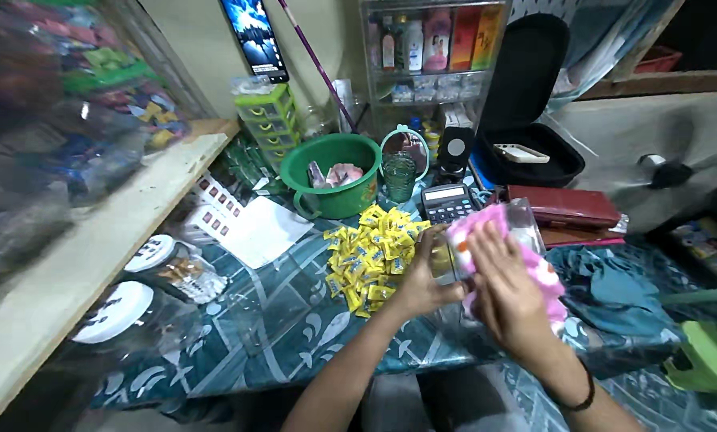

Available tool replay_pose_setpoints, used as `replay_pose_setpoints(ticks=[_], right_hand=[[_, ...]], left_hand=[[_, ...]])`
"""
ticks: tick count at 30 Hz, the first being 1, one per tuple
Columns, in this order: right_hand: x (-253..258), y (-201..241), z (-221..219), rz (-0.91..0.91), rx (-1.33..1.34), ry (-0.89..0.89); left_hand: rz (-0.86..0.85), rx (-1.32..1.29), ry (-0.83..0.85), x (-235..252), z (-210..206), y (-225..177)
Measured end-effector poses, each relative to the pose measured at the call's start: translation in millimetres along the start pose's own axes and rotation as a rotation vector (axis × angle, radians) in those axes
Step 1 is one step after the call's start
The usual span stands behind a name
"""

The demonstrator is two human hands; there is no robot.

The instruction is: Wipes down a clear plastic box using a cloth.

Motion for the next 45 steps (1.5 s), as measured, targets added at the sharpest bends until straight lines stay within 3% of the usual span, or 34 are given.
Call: replay_pose_setpoints(ticks=[2,5,10,14,16,20,23,25,29,31,35,41,45], right_hand=[[-7,15,-3,0.079,0.103,0.071],[-11,-3,5,0.122,0.047,0.069],[-2,-61,40,-0.089,-0.201,-0.056],[2,-54,76,-0.216,-0.369,-0.33],[-5,-37,81,-0.319,-0.271,-0.325],[-34,-25,57,-0.593,0.06,0.056],[-28,-23,57,-0.664,0.357,-0.079],[-8,-17,64,-0.587,0.447,-0.249],[27,-13,62,-0.164,0.101,-0.417],[34,-10,44,-0.014,0.019,-0.337],[40,-7,-7,0.154,0.0,0.03],[46,-53,13,0.154,-0.17,-0.027],[31,-35,1,0.039,-0.159,-0.12]], left_hand=[[-0.043,0.075,-0.011,-11,5,-9],[-0.053,0.045,0.054,-5,5,-5],[0.003,-0.013,0.045,8,-1,3],[-0.036,0.005,0.021,7,-2,1],[-0.036,0.001,-0.002,6,-2,3],[-0.035,0.004,-0.012,6,-3,3],[-0.066,0.007,0.001,6,-3,4],[-0.08,0.01,0.012,5,-3,4],[-0.14,0.035,0.047,3,-6,3],[-0.126,0.05,0.05,2,-5,1],[-0.026,0.07,0.03,-3,-3,-3],[-0.09,0.02,0.034,1,-6,5],[-0.076,0.024,0.005,1,-6,6]])
Point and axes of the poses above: each hand's wrist, its own x-axis towards the middle knuckle, its own z-axis out of the back of the hand, y = z × x, the point moved 3 cm from there along x, towards the middle knuckle, and after that the axes turned 15 degrees about -y, right-handed, at the moved point
